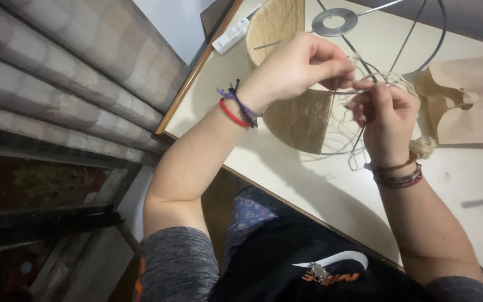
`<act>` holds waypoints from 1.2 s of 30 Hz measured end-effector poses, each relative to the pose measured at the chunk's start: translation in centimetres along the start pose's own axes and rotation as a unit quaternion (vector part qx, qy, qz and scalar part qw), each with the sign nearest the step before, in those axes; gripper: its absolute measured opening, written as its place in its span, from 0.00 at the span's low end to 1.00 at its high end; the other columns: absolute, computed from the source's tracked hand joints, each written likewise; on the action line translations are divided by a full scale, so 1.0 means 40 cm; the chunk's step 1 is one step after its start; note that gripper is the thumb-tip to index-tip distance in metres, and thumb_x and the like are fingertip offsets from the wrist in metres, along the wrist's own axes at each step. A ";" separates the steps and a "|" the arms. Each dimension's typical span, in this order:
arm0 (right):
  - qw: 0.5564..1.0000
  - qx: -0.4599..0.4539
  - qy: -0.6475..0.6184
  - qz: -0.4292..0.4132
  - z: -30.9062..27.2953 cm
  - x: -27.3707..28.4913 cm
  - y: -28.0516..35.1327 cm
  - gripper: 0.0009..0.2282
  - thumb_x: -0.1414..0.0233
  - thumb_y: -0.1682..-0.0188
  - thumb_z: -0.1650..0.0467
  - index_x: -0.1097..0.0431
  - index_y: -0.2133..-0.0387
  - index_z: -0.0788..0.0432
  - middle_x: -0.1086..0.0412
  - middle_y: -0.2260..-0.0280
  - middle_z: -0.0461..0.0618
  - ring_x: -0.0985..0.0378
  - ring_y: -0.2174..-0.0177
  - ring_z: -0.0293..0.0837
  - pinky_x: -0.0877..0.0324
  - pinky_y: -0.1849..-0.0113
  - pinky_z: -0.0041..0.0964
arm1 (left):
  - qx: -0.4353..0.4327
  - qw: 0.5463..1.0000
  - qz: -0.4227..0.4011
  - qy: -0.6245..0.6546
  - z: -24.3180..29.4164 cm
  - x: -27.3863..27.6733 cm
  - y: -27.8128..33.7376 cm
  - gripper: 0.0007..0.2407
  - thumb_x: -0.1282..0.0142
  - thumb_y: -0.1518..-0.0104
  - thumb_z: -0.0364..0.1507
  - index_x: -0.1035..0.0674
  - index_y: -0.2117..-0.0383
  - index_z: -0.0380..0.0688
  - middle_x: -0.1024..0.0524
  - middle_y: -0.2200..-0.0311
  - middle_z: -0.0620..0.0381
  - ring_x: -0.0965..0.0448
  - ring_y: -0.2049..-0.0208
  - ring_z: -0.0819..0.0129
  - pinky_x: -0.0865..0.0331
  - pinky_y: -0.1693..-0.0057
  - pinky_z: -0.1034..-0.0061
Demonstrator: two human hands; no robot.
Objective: A person is meticulously wrapping string around the wire frame of a lampshade to create a decorative cover.
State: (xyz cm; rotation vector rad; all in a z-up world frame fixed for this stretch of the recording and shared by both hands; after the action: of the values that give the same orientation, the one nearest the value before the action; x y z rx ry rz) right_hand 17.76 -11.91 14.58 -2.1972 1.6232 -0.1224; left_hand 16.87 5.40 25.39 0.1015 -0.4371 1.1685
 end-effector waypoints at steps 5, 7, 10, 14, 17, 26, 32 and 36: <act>0.992 -0.064 -0.074 0.075 0.069 0.048 0.008 0.13 0.47 0.40 0.68 0.32 0.73 0.62 0.38 0.80 0.47 0.45 0.81 0.34 0.52 0.77 0.27 | -0.065 0.991 0.103 0.057 0.013 0.018 0.021 0.08 0.47 0.40 0.30 0.16 0.70 0.43 0.15 0.71 0.61 0.12 0.69 0.76 0.19 0.55 0.85; 0.992 -0.057 -0.086 0.071 0.064 0.041 0.004 0.15 0.47 0.40 0.67 0.38 0.77 0.59 0.43 0.81 0.45 0.48 0.80 0.35 0.53 0.76 0.28 | -0.083 0.988 0.120 0.048 0.033 0.013 0.047 0.07 0.48 0.38 0.29 0.17 0.68 0.43 0.16 0.70 0.62 0.15 0.70 0.78 0.19 0.56 0.84; 0.992 -0.049 -0.095 0.072 0.061 0.040 -0.001 0.20 0.48 0.39 0.66 0.45 0.81 0.56 0.47 0.82 0.44 0.51 0.80 0.35 0.52 0.75 0.30 | -0.163 0.976 0.143 0.005 0.059 -0.031 0.118 0.05 0.50 0.35 0.25 0.19 0.62 0.42 0.17 0.65 0.57 0.16 0.63 0.70 0.17 0.51 0.79; 0.991 -0.046 -0.087 0.087 0.064 0.043 -0.010 0.18 0.46 0.40 0.63 0.40 0.79 0.56 0.47 0.82 0.42 0.50 0.80 0.35 0.53 0.76 0.29 | -0.337 0.921 0.125 -0.152 0.000 -0.239 0.286 0.16 0.49 0.26 0.24 0.32 0.37 0.58 0.18 0.58 0.59 0.17 0.56 0.60 0.24 0.48 0.59; 0.987 -0.063 -0.115 0.091 0.047 0.036 -0.024 0.14 0.48 0.40 0.63 0.34 0.76 0.54 0.45 0.80 0.39 0.50 0.79 0.32 0.53 0.76 0.26 | -0.333 0.920 0.154 -0.139 -0.046 -0.355 0.314 0.04 0.37 0.40 0.26 0.18 0.65 0.38 0.18 0.70 0.52 0.18 0.66 0.57 0.22 0.54 0.64; 0.988 -0.071 -0.120 0.061 0.044 0.035 -0.039 0.19 0.43 0.46 0.55 0.40 0.79 0.48 0.46 0.80 0.36 0.53 0.80 0.31 0.57 0.77 0.26 | 0.047 0.916 0.324 0.230 -0.501 -0.448 0.333 0.15 0.59 0.28 0.36 0.21 0.66 0.42 0.20 0.69 0.55 0.18 0.66 0.65 0.23 0.53 0.73; 0.984 -0.092 -0.136 0.071 0.039 0.034 -0.045 0.15 0.42 0.48 0.55 0.30 0.76 0.49 0.45 0.82 0.35 0.51 0.81 0.30 0.55 0.78 0.25 | 0.068 0.897 0.314 0.303 -0.592 -0.454 0.292 0.12 0.44 0.36 0.26 0.24 0.47 0.39 0.17 0.61 0.52 0.17 0.75 0.63 0.21 0.63 0.77; 0.987 -0.085 -0.125 0.058 0.040 0.035 -0.042 0.22 0.42 0.47 0.54 0.44 0.82 0.47 0.48 0.81 0.37 0.52 0.79 0.32 0.56 0.76 0.27 | 0.103 0.898 0.318 0.285 -0.611 -0.440 0.293 0.11 0.42 0.37 0.27 0.18 0.51 0.39 0.22 0.79 0.53 0.25 0.84 0.71 0.27 0.71 0.82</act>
State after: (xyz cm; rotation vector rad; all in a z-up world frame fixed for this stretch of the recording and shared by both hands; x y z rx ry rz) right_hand 20.21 -12.37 13.50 -2.1307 1.6638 0.3227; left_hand 7.48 2.13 -5.35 -0.2202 0.2044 1.8102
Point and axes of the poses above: each hand's wrist, its own y-axis away from the middle knuckle, its own x-axis out of the back of the hand, z = x × y, the point moved 6 cm from there along -y, towards the middle knuckle
